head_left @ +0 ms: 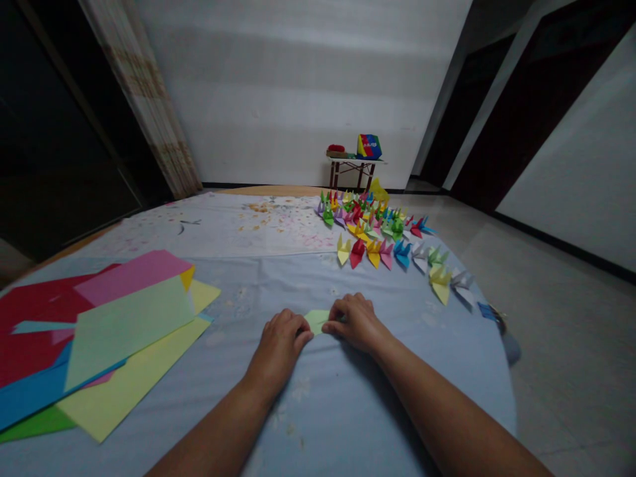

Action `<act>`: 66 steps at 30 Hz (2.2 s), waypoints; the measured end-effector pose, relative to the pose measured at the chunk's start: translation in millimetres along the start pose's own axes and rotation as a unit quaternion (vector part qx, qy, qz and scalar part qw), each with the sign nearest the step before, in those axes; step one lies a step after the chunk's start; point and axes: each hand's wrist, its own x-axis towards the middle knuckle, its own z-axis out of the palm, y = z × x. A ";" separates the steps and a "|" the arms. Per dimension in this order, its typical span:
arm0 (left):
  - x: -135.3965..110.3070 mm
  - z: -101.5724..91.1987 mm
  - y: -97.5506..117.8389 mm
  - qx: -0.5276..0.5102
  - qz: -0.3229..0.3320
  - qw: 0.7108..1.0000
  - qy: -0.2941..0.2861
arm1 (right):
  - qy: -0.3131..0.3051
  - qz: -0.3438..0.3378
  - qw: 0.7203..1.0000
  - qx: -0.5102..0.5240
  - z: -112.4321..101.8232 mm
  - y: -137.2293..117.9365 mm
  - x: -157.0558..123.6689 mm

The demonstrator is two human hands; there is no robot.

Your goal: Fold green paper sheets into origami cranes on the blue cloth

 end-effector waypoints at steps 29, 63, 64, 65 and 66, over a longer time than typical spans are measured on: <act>8.2 -6.4 -13.8 -0.113 -0.018 0.993 0.023 | -0.001 -0.080 0.994 0.068 -4.1 15.3 0.7; 9.0 -8.5 1.0 -0.138 -0.034 0.955 0.258 | -0.050 -0.022 0.912 0.407 5.0 6.7 8.9; 8.9 -9.3 -0.3 -0.111 -0.001 0.964 0.243 | -0.056 -0.030 0.923 0.380 5.8 8.8 9.4; 8.7 -9.3 -1.2 -0.086 0.032 0.970 0.225 | -0.059 -0.042 0.934 0.350 6.5 10.6 10.0; 8.5 -8.5 -2.0 -0.065 0.061 0.975 0.204 | -0.055 -0.057 0.945 0.318 7.1 12.1 10.6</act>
